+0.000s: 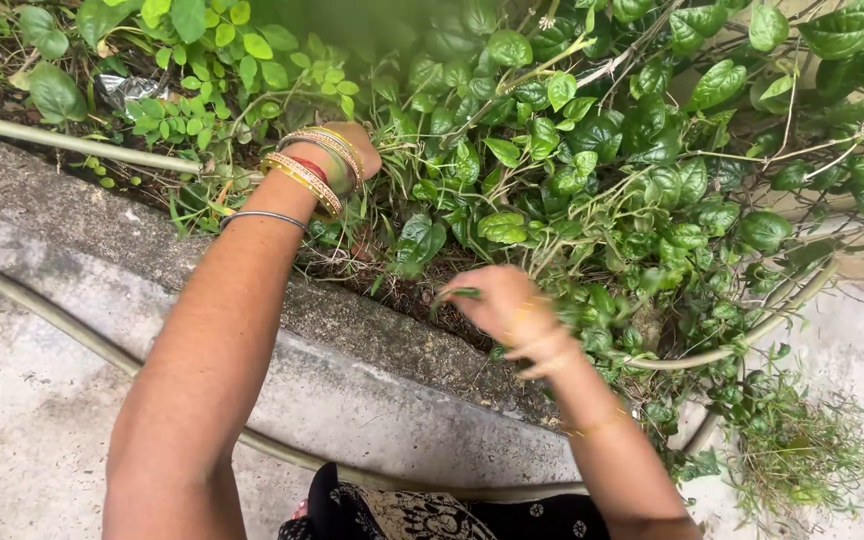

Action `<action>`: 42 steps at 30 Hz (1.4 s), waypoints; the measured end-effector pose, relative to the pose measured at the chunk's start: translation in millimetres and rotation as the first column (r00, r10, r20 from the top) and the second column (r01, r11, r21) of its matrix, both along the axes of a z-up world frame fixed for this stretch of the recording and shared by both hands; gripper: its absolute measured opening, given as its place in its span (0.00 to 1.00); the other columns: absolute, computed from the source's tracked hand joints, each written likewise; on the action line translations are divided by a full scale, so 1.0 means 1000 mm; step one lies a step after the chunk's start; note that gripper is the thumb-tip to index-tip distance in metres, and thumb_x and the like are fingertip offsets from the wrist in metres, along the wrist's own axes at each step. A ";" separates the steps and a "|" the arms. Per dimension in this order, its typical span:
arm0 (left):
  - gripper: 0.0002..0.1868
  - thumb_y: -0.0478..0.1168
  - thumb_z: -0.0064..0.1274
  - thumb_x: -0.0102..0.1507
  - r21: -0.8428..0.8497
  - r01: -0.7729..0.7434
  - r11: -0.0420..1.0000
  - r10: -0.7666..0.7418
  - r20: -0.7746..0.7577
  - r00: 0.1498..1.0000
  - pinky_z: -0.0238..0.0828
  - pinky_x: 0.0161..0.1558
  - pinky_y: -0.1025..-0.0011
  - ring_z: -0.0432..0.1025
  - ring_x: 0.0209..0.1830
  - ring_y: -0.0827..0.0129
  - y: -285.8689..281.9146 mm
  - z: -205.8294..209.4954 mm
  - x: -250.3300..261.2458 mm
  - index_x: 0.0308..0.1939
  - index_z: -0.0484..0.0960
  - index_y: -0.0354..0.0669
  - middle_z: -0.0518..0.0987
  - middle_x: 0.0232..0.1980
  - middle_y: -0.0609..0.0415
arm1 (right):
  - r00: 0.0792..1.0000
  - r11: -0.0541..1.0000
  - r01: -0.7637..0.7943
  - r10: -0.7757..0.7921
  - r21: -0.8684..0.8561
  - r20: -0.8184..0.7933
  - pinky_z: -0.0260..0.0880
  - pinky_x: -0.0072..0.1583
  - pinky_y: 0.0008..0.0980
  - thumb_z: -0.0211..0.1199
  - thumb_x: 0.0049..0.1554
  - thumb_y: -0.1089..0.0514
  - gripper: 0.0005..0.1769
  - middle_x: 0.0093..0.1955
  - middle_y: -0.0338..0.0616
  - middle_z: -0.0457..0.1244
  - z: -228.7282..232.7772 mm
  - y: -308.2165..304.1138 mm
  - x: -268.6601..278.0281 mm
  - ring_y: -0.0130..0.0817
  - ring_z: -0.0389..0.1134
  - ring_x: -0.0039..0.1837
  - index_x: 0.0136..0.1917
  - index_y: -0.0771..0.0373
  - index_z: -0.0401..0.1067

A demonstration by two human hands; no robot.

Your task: The person weeds a patch of plants by hand.

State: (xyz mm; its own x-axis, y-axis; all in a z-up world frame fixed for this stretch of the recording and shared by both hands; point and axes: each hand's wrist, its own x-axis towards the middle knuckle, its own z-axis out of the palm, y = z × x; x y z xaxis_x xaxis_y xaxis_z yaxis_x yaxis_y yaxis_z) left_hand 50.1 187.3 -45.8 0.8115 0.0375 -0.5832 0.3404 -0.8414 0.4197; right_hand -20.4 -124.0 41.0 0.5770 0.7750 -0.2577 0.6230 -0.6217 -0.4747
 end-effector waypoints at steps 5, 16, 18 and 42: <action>0.20 0.40 0.43 0.62 -0.028 -0.021 0.999 0.021 0.013 1.000 0.72 0.58 0.54 0.77 0.55 0.42 0.004 0.004 -0.006 0.47 0.85 0.29 0.80 0.53 0.28 | 0.975 0.998 0.049 -0.056 0.034 0.216 0.74 0.44 0.42 0.72 0.55 0.48 0.08 0.39 0.46 0.71 -0.183 0.011 0.001 0.44 0.72 0.38 0.47 0.47 0.81; 0.22 0.40 0.43 0.61 -0.105 -0.119 0.987 0.120 0.007 0.993 0.69 0.63 0.55 0.74 0.60 0.41 0.008 -0.011 0.000 0.50 0.83 0.26 0.77 0.58 0.26 | 0.893 0.971 -0.134 0.205 -0.198 0.402 0.68 0.32 0.41 0.57 0.63 0.43 0.23 0.23 0.40 0.65 -0.172 0.048 -0.010 0.40 0.67 0.26 0.72 0.32 0.68; 0.22 0.40 0.43 0.61 -0.099 -0.104 0.990 0.108 0.033 0.994 0.68 0.63 0.55 0.74 0.60 0.41 0.010 -0.015 0.000 0.50 0.83 0.25 0.77 0.58 0.25 | 0.925 0.987 -0.153 0.161 -0.051 0.344 0.70 0.36 0.41 0.57 0.59 0.54 0.21 0.34 0.38 0.69 -0.182 0.038 -0.012 0.40 0.69 0.31 0.65 0.37 0.72; 0.21 0.40 0.43 0.61 -0.110 -0.229 0.967 0.234 0.034 0.972 0.69 0.63 0.55 0.74 0.60 0.40 0.001 -0.010 -0.015 0.50 0.83 0.27 0.77 0.57 0.26 | 0.962 0.999 -0.031 0.026 0.014 0.272 0.70 0.42 0.46 0.51 0.63 0.61 0.11 0.52 0.55 0.66 0.053 -0.014 0.008 0.56 0.70 0.44 0.59 0.60 0.59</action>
State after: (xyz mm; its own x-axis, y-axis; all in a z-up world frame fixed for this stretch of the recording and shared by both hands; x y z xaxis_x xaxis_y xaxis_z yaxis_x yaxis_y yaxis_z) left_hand 35.2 188.6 -56.1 0.8137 0.1686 -0.5562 0.4994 -0.6924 0.5207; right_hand -12.3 -137.7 93.8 0.6007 0.7954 -0.0802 0.7477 -0.5945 -0.2957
